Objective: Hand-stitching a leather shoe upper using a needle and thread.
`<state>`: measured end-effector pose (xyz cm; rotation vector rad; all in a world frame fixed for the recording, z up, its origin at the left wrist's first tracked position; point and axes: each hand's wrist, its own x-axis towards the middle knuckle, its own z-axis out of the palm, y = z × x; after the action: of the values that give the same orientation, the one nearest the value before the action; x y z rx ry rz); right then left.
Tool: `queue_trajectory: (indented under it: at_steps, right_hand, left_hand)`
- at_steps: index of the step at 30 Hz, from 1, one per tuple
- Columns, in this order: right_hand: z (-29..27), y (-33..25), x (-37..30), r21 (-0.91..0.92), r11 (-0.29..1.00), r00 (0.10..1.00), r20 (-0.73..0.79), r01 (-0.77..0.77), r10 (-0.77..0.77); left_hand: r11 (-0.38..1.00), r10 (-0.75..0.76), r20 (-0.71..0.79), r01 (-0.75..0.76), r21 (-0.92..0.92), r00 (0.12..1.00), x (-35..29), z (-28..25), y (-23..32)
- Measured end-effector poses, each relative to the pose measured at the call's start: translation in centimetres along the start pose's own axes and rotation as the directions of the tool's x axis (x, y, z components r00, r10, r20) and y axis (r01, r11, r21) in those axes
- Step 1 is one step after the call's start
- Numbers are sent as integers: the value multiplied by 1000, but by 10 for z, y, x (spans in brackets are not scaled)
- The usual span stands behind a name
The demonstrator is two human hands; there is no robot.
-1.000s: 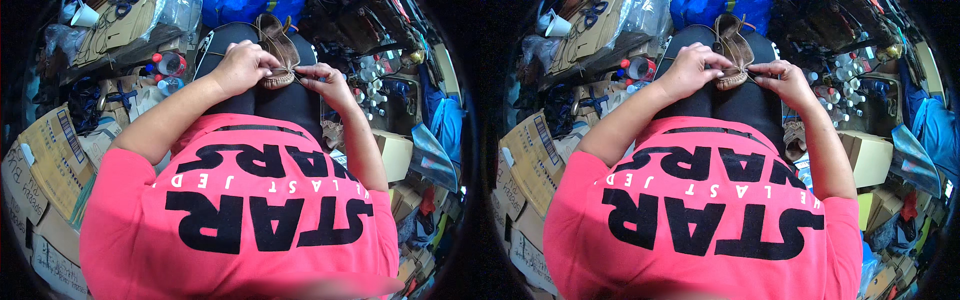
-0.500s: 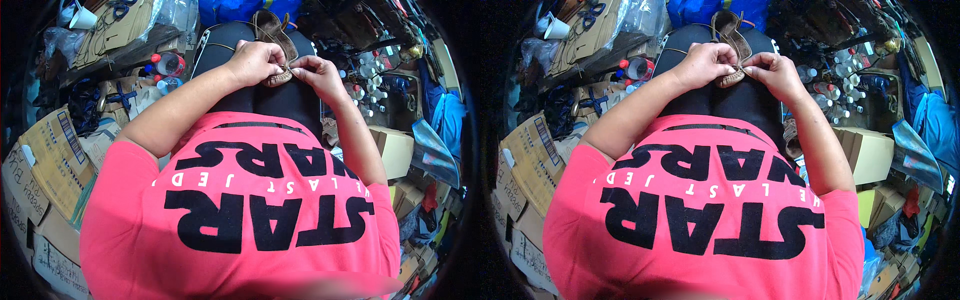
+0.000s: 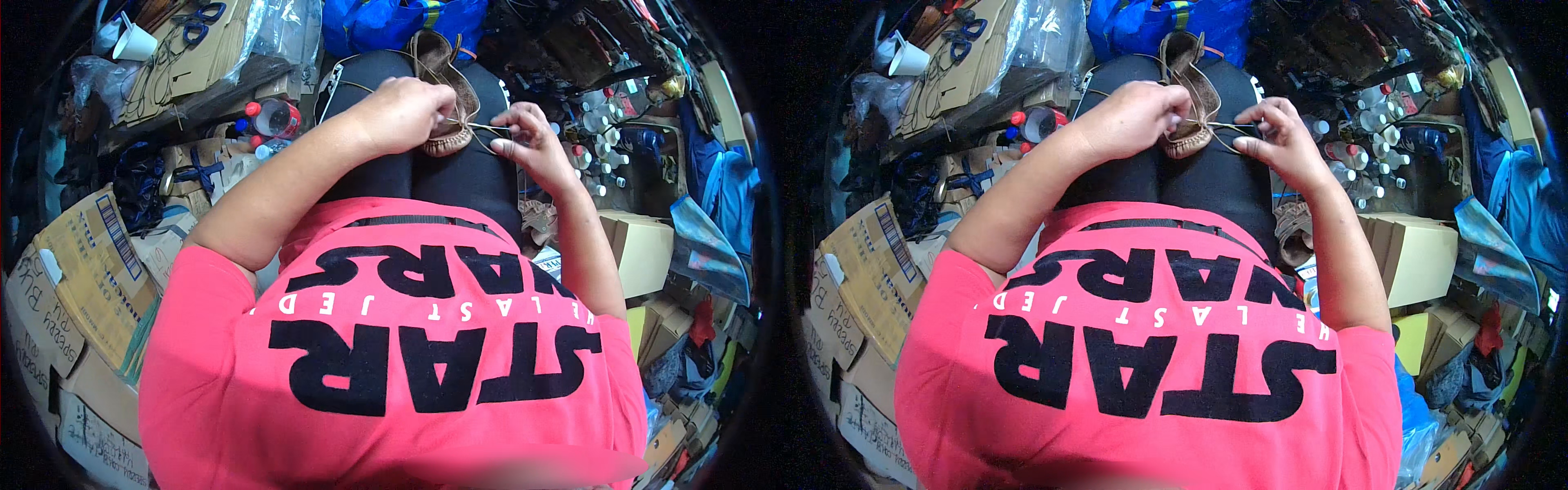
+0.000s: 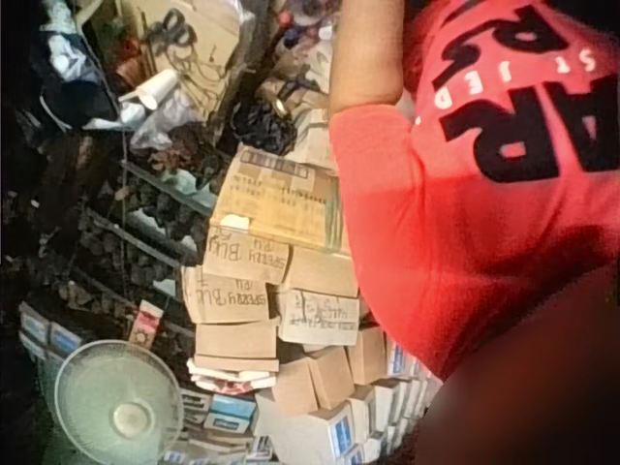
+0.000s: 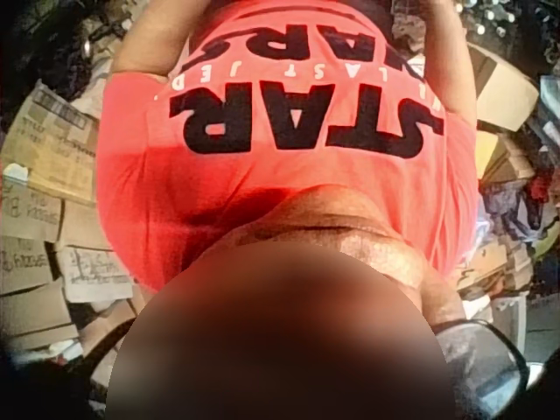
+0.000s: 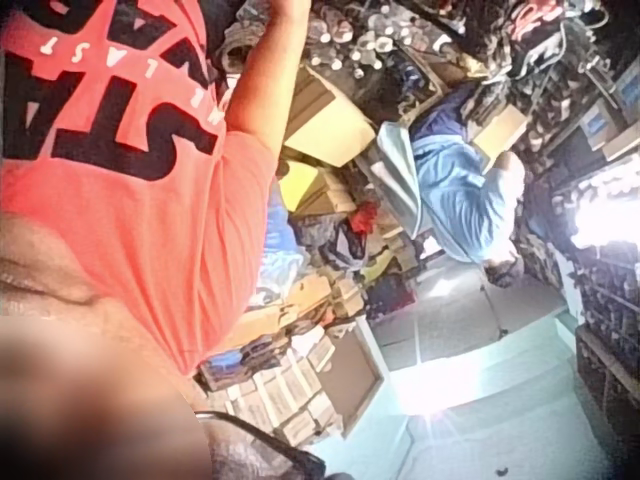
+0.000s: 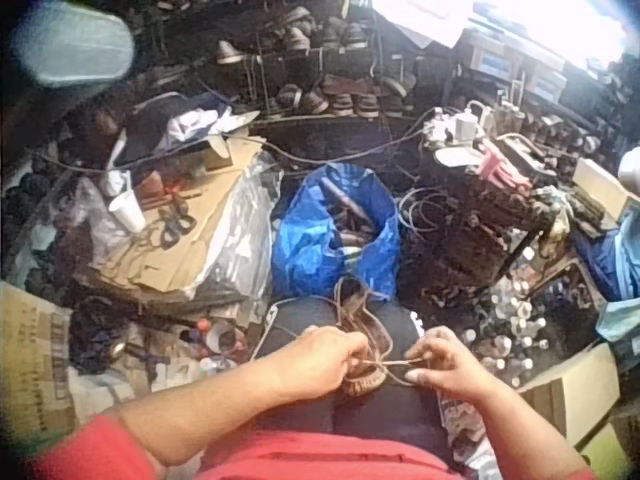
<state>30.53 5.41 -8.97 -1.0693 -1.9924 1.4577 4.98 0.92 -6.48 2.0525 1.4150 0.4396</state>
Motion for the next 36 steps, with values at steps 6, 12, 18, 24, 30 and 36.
queue_trajectory:
  at_steps: [6,12,18,24,30,36]
  right_hand:
    - [-23,-15,-20,-64,996,998,5,-58,59]
    - [-26,0,25,-359,928,995,-29,-104,101]
    - [-30,-16,15,-616,786,961,-178,58,-211]
    - [12,-58,15,-815,447,928,299,369,-221]
    - [6,-49,20,-760,454,885,408,466,-225]
    - [-9,-20,-5,-717,609,941,238,338,-242]
  left_hand:
    - [992,107,11,-108,66,994,9,7,3]
    - [953,248,64,-255,161,967,11,3,11]
    - [969,196,57,-202,141,979,6,6,4]
    - [967,208,92,-220,132,974,11,6,-2]
    - [955,265,94,-275,114,960,-5,-8,-16]
    - [965,155,-19,-147,216,988,-79,-52,-64]
